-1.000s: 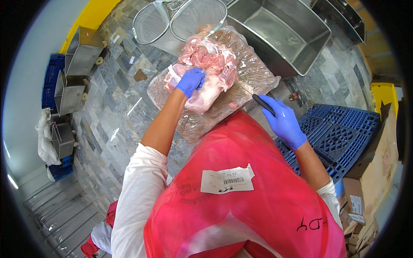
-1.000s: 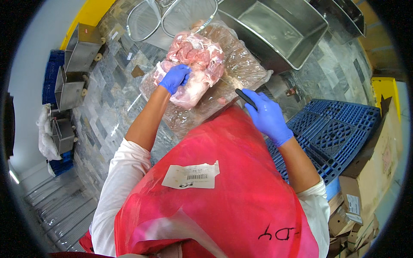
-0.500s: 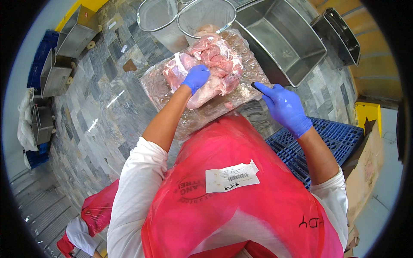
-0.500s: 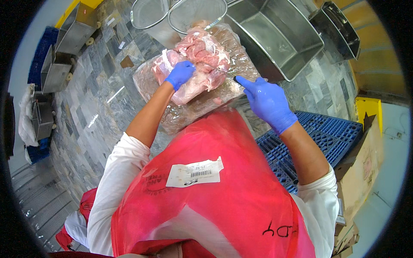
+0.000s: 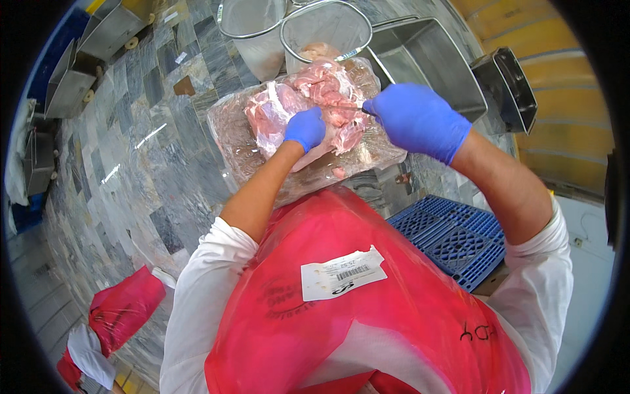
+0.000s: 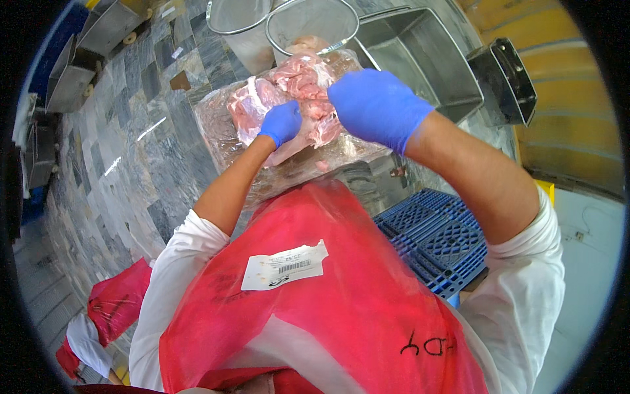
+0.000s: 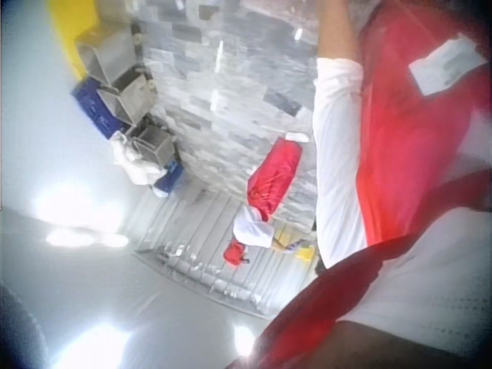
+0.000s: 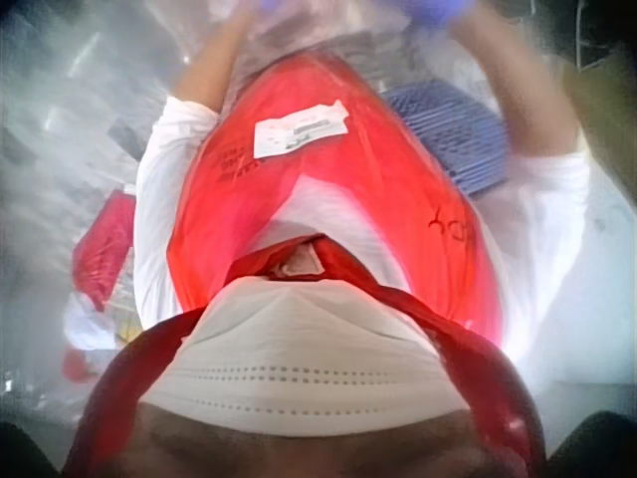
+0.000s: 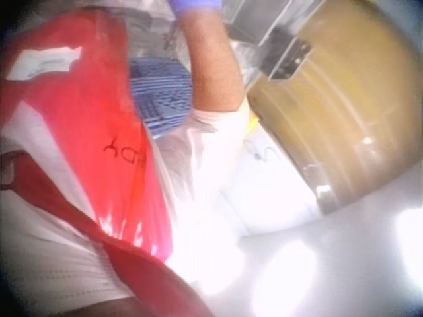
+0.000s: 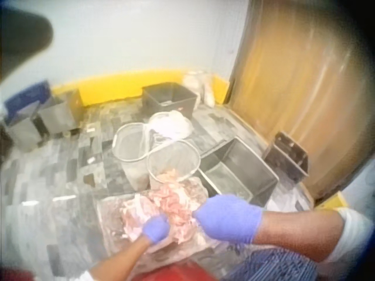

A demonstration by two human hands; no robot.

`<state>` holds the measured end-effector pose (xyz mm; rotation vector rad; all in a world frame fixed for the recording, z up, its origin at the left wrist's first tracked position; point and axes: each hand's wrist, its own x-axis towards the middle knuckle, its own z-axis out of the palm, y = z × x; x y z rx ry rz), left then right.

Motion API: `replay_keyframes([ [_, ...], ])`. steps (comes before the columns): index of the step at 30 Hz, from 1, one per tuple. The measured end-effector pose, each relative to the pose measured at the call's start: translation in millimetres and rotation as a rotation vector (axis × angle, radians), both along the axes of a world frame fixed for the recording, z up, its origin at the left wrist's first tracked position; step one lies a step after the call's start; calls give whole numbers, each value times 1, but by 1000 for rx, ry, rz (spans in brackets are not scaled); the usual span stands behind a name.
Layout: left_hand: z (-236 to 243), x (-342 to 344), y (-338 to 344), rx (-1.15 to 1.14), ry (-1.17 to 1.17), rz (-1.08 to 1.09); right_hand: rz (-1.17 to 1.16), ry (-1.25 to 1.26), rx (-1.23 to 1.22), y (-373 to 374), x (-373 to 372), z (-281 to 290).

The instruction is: The person uses a knife to trim fat and separate portions of a large raw meat cut on a plastic-covered work surface. They repeatedly reposition the meat and remove trimmed pieces, placing them into a nearby metal container.

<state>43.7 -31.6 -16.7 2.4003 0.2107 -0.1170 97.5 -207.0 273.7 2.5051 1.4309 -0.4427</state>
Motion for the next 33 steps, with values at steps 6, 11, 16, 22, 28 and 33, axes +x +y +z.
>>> replay_keyframes([
  [6, 9, -16, -11, 36, -40, 41, 139, 102, -187, 42, 57, 13],
  [11, 23, -36, -12, 65, -15, 92, 16, 334, -388, 78, 125, 26],
  [16, 34, -52, 5, 74, -94, 63, -178, 579, -378, 43, 185, 1],
  [22, 39, -51, 27, 106, -78, 10, -408, 850, -227, -40, 211, -63],
  [28, 36, -48, 34, 60, -17, 48, -504, 994, 138, -117, 146, -130],
  [33, 29, -49, 42, 47, -34, 41, -666, 900, 294, -144, 63, -100],
])
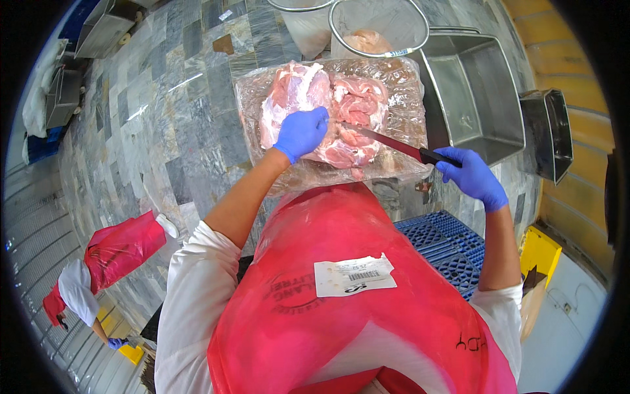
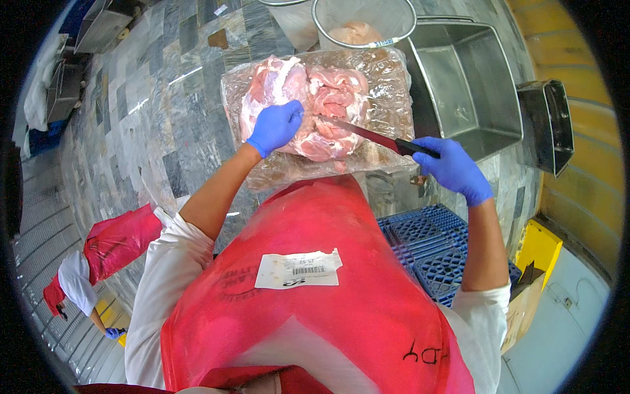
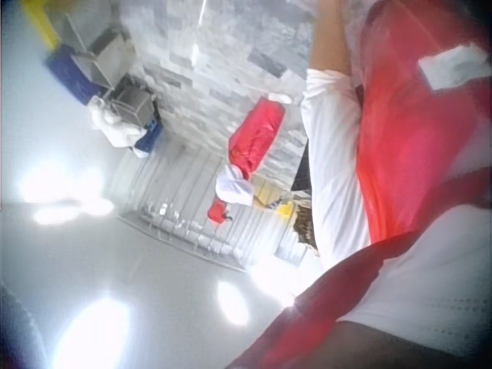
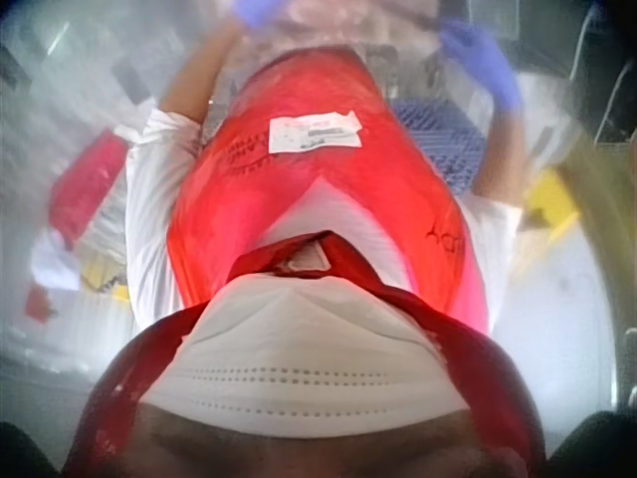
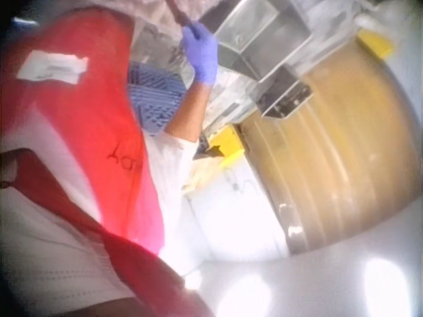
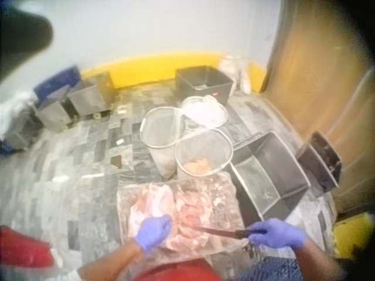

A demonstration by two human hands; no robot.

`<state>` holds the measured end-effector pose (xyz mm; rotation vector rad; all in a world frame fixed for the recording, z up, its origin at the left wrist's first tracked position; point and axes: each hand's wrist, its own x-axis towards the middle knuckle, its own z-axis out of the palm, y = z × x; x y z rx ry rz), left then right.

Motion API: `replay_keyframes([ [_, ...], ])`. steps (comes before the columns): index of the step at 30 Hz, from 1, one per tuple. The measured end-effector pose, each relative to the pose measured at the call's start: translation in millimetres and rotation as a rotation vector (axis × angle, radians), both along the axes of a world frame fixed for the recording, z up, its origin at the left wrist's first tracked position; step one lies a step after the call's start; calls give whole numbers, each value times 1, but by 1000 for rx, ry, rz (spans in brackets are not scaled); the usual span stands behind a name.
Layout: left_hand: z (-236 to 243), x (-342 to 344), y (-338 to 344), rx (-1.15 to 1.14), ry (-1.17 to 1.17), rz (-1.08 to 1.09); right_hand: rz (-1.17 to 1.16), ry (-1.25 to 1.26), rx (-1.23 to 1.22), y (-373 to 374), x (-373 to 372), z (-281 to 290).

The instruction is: The person uses a knife to trim fat and separate portions of a large raw meat cut on a plastic-covered work surface. They repeatedly reposition the meat and remove trimmed pieces, placing them into a nearby metal container.

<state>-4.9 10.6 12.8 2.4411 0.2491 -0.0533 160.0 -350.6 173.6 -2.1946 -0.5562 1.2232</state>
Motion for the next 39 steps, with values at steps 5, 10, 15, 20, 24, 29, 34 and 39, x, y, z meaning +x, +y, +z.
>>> replay_keyframes([
  [5, -21, 9, 18, -192, -132, -24, -56, -281, -81, 6, -65, 45],
  [10, 8, 13, 13, -1026, -11, 387, -203, -351, -77, -12, -116, 11],
  [15, 3, -27, 1, -350, -180, 116, -328, -326, -68, -17, -159, -20],
  [20, -11, -32, 6, -89, -223, -54, -309, -378, -84, -8, -180, -28],
  [24, 34, -11, 36, -303, -164, 151, -331, -385, -81, -14, -191, -34],
  [29, 84, 49, 65, -323, -278, 197, -383, -381, -4, -18, -202, -40],
  [34, 107, 148, 53, -93, -418, 123, -418, -389, 27, -27, -208, -42],
  [39, 84, 264, 54, -126, -170, 27, -422, -391, 30, -31, -206, -38],
])
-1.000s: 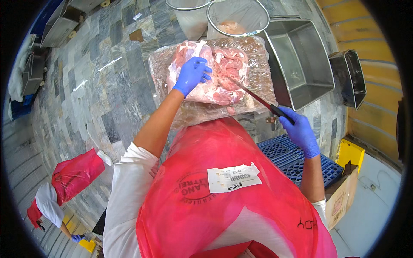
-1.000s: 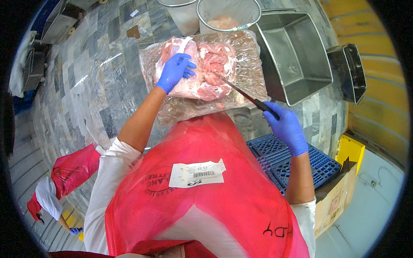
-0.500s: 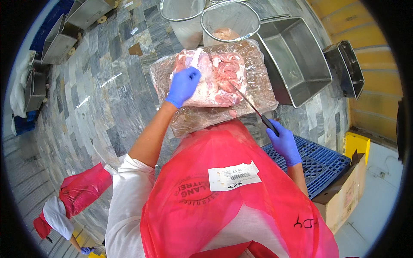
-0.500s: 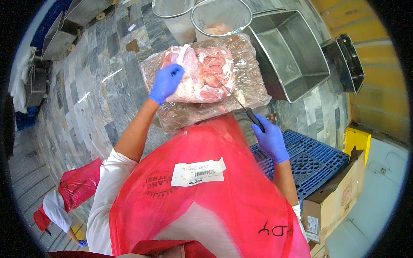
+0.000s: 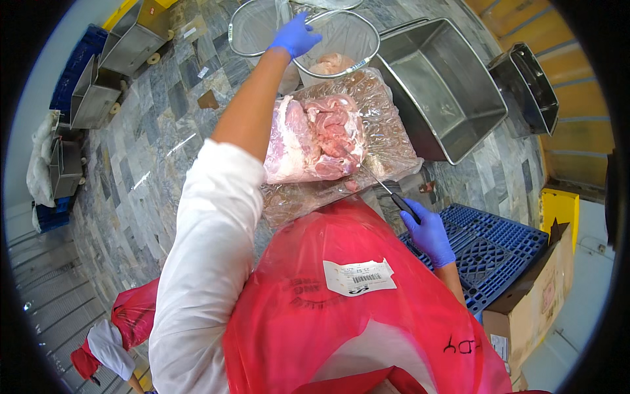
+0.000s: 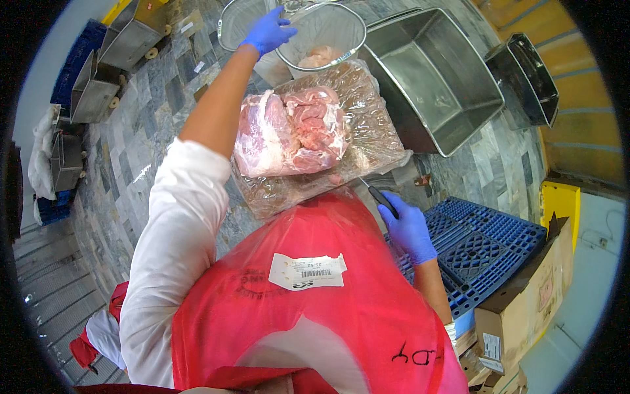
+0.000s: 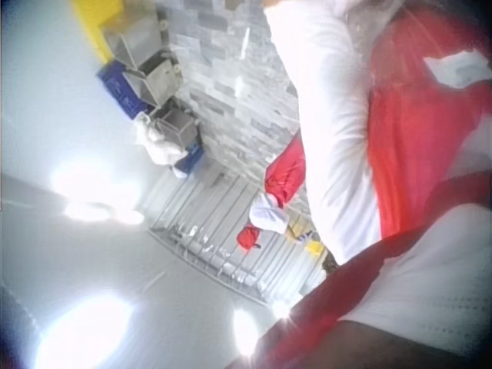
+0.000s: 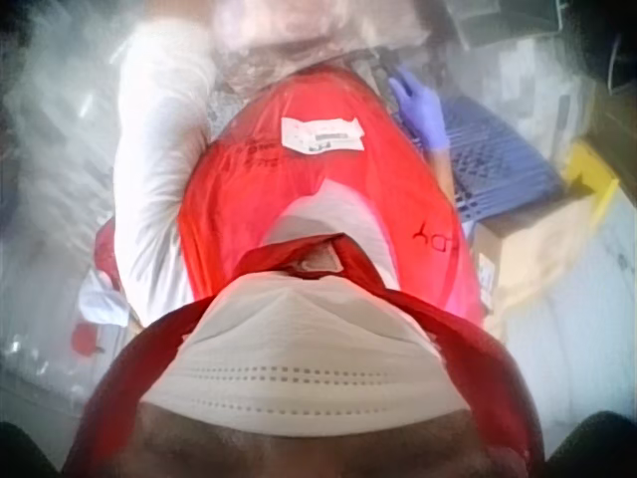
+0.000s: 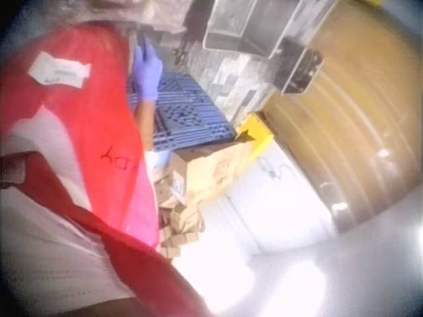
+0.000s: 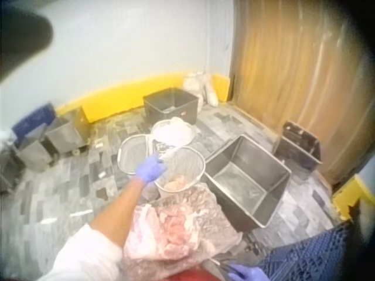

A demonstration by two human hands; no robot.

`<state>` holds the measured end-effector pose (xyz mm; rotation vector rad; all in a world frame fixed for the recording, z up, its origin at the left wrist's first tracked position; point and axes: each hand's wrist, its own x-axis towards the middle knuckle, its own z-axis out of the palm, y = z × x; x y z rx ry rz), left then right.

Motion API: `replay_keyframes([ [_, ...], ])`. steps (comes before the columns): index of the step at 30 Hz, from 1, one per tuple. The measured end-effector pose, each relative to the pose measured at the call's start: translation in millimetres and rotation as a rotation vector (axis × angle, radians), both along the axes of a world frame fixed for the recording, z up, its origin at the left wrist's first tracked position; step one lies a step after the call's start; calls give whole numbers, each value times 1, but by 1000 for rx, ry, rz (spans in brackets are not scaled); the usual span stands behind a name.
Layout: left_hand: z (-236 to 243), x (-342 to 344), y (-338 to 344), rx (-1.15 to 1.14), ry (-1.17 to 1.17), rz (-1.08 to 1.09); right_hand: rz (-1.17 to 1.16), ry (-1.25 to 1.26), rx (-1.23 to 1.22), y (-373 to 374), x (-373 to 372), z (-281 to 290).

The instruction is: The person uses a knife to trim fat and separate portions of a large raw meat cut on a plastic-covered work surface. They repeatedly reposition the meat and remove trimmed pieces, placing them into a nearby metal container.

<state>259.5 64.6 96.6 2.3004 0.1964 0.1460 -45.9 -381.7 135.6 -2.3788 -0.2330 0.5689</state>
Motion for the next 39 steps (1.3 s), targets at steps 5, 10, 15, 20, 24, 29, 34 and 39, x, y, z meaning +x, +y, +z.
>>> replay_keyframes([
  [5, -54, 3, 40, 127, 240, -152, 36, 10, -10, 0, 8, 3],
  [10, -64, -140, -2, 284, -42, 130, -3, 92, -24, -9, 7, -1],
  [15, -91, -275, -51, 369, -243, 204, 74, 89, -76, -12, 20, 12],
  [20, -87, -291, -92, 333, -159, 202, 255, -126, -148, 12, 52, 70],
  [24, -101, -283, -84, 443, -73, 355, 496, -339, -226, 62, 79, 112],
  [29, -115, -277, -77, 490, -161, 353, 790, -578, -592, 105, 94, 136],
  [34, -115, -282, -64, 493, -151, 355, 981, -628, -785, 161, 93, 165],
  [39, -114, -280, -51, 484, -185, 306, 1065, -663, -949, 196, 82, 170],
])
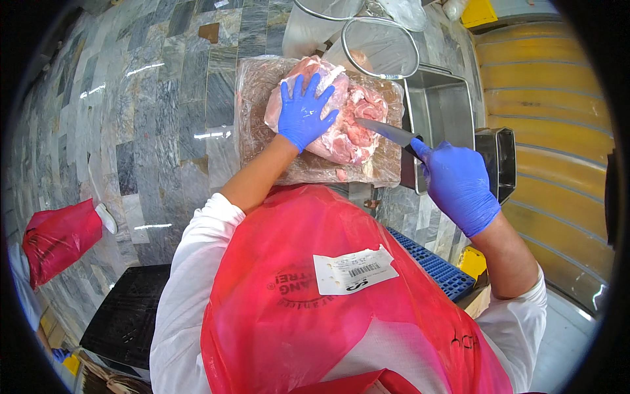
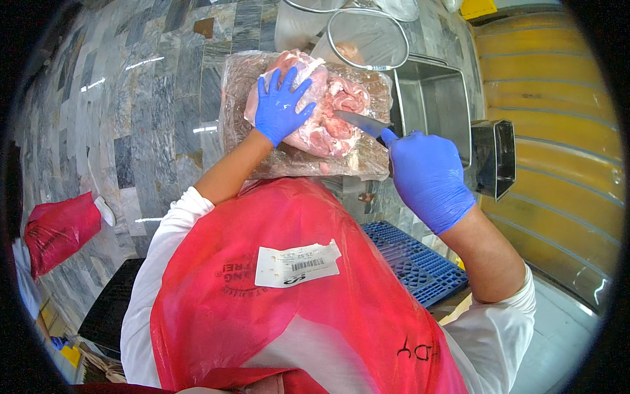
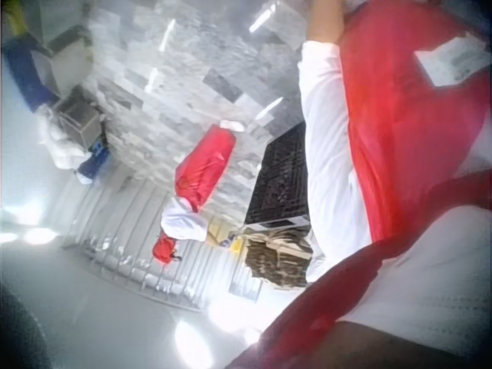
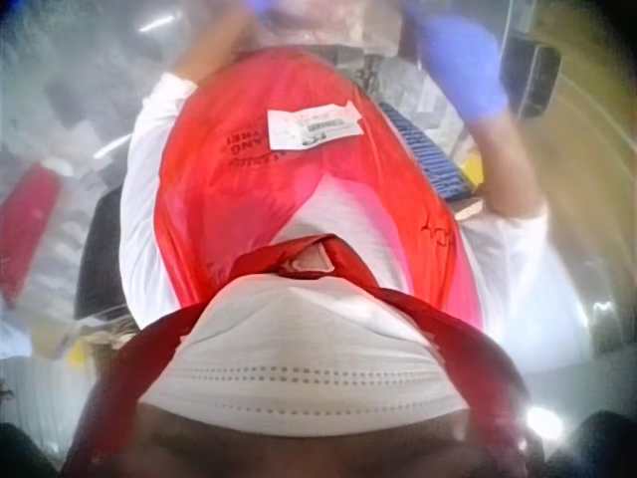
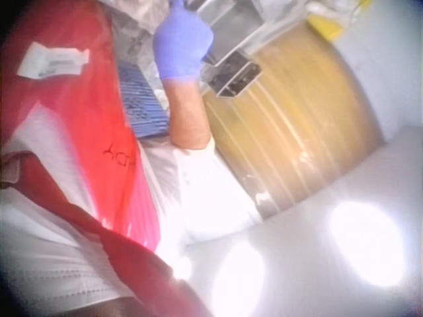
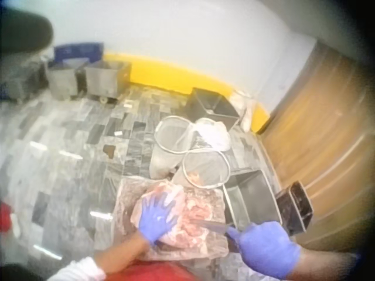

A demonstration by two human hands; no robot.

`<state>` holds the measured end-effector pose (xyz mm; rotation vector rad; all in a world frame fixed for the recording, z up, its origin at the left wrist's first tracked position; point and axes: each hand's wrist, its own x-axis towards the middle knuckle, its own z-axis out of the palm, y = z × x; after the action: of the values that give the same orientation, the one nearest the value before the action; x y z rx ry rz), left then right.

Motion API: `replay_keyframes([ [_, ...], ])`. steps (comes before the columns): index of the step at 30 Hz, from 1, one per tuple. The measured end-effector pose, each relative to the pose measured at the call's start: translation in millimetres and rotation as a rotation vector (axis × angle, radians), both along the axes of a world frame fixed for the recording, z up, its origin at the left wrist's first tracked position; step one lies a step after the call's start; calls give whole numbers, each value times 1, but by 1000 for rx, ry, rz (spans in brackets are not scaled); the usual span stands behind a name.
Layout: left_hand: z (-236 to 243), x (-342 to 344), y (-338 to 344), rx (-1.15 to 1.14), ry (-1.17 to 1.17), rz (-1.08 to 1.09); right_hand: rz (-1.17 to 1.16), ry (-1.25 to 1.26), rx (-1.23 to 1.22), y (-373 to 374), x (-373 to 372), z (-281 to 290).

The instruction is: The person uses a knife to trim fat and separate portions of a large raw meat cut on a plastic-covered work surface. They repeatedly reposition the meat and remove trimmed pieces, placing them into a nearby metal container.

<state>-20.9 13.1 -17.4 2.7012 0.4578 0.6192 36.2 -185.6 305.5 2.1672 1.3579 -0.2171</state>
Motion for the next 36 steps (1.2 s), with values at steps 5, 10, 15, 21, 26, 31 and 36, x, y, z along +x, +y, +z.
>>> replay_keyframes([
  [5, 0, 6, 8, -1, 29, -5, 56, 40, -33, 22, 6, 6],
  [10, 2, 12, 7, -15, 94, 70, 43, 95, -98, 31, 20, 5],
  [15, 13, 20, 11, -99, 158, 228, 68, 97, -141, 31, 20, -9],
  [21, 17, 22, 16, -142, 215, 167, 69, 165, -159, 26, 44, -9],
  [26, 16, 19, 19, -118, 216, 126, -27, 238, -78, -23, 73, -40],
  [31, 18, 26, 26, -73, 123, 84, -294, 286, 196, -126, 36, -113],
  [36, 21, 25, 29, -15, 100, 69, -424, 307, 447, -178, -2, -205],
])
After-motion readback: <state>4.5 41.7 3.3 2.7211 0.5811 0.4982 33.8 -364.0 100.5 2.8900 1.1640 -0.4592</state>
